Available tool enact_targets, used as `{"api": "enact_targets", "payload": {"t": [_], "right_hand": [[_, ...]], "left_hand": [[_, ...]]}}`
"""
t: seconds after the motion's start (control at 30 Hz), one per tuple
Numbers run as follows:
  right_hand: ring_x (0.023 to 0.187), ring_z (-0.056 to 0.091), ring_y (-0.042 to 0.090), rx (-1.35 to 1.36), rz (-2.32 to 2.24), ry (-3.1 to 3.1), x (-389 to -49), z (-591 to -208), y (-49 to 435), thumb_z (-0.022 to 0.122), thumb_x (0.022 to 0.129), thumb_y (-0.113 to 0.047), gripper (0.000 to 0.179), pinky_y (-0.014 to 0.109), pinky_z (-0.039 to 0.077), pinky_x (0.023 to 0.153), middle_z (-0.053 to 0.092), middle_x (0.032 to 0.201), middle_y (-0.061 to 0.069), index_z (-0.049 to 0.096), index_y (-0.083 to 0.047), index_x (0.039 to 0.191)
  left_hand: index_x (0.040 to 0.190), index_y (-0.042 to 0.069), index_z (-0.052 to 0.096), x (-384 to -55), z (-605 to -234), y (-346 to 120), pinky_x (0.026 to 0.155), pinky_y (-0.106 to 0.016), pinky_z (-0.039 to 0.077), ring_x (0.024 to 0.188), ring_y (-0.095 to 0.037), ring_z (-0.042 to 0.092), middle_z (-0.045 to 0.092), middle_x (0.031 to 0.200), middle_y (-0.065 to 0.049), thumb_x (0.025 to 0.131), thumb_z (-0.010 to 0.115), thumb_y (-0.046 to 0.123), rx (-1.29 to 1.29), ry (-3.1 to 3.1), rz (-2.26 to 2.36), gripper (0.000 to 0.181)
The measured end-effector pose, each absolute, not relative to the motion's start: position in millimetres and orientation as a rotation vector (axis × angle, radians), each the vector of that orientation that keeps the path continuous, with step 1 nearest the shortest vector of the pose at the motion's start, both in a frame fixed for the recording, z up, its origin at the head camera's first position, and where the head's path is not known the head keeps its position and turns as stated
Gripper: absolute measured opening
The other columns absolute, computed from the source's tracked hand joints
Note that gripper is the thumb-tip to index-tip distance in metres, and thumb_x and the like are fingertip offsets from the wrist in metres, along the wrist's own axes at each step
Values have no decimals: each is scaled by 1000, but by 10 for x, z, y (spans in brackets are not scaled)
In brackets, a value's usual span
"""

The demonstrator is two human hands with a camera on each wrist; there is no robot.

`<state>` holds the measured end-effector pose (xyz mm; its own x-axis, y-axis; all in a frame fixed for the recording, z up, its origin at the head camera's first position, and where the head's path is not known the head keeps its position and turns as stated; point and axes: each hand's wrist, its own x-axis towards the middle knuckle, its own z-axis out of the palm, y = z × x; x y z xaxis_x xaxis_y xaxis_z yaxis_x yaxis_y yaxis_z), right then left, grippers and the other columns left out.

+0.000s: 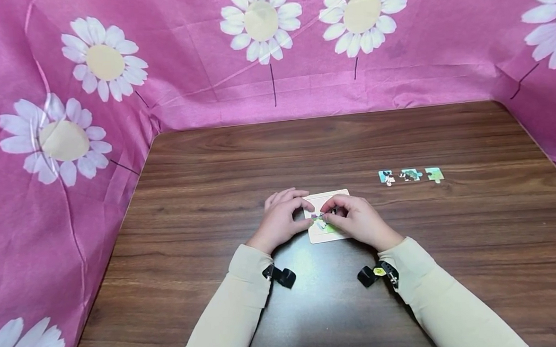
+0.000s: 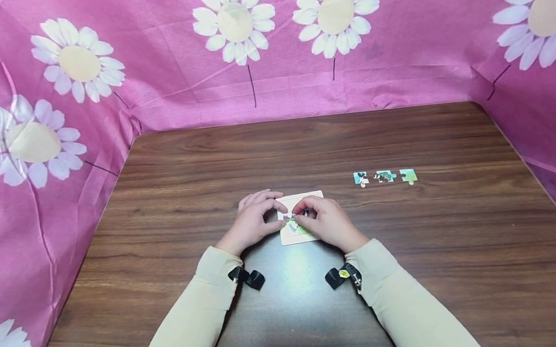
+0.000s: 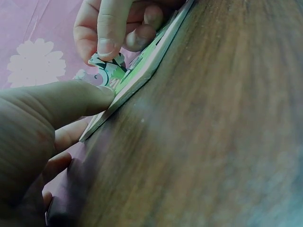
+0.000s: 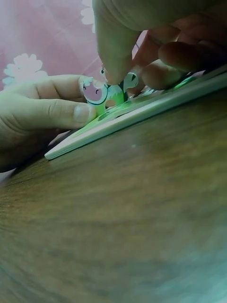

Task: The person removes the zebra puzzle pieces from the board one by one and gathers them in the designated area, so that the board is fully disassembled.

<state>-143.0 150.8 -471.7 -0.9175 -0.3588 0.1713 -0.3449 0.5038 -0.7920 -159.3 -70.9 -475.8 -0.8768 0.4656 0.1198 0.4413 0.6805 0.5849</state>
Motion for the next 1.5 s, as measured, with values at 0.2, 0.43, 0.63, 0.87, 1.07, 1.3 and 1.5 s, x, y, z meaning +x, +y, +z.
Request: {"api": "enact_targets", "payload": {"t": [0.2,0.43,0.63,0.87,1.07,1.3,1.5], "right_hand": [[63,53,8,-672,-1420,2656,-1441,-4716,1548,77,84,-8,11,25,42,57,59,70,-7,70,-15,89],[63,50,7,-732,-1342,2727,-1448,-4719,1515,75,87,-8,10,26,42,58,56,70,-8,67,-13,88],[66,53,8,-688,-1251,2823,-1429,-4682,1439,73,88,-11,9,29,44,62,62,75,-7,65,-14,90],[65,53,8,-618,-1202,2905,-1411,-4696,1383,72,87,-13,8,31,42,61,63,77,-7,65,-15,89],[62,51,9,-583,-1191,2942,-1398,-4691,1352,72,87,-14,9,31,40,59,62,76,-8,64,-17,88],[61,48,7,-580,-1212,2962,-1381,-4721,1363,72,88,-15,8,31,39,57,58,72,-9,65,-18,89],[62,48,5,-798,-1362,2887,-1402,-4805,1450,75,86,-10,11,26,40,57,55,72,-12,67,-17,89]], "left_hand": [[103,24,72,-1591,-4745,-701,115,-51,20,141,-23,41,59,140,4,82,81,30,773,2844,972,23],[102,24,72,-1589,-4734,-705,115,-51,20,141,-23,40,58,141,4,82,80,29,766,2841,963,22],[104,24,73,-1593,-4726,-714,115,-51,20,141,-23,40,58,141,4,83,79,31,770,2850,922,23],[104,25,73,-1594,-4717,-712,115,-52,21,141,-23,40,57,142,5,82,78,31,774,2858,889,23],[102,24,73,-1592,-4713,-709,115,-54,19,141,-24,40,57,142,4,81,78,29,770,2859,891,22],[101,24,73,-1582,-4723,-706,115,-53,20,141,-24,40,58,142,3,81,78,29,770,2857,886,21],[103,23,73,-1581,-4719,-699,116,-52,19,142,-25,39,57,142,3,81,78,28,785,2841,894,23]]}}
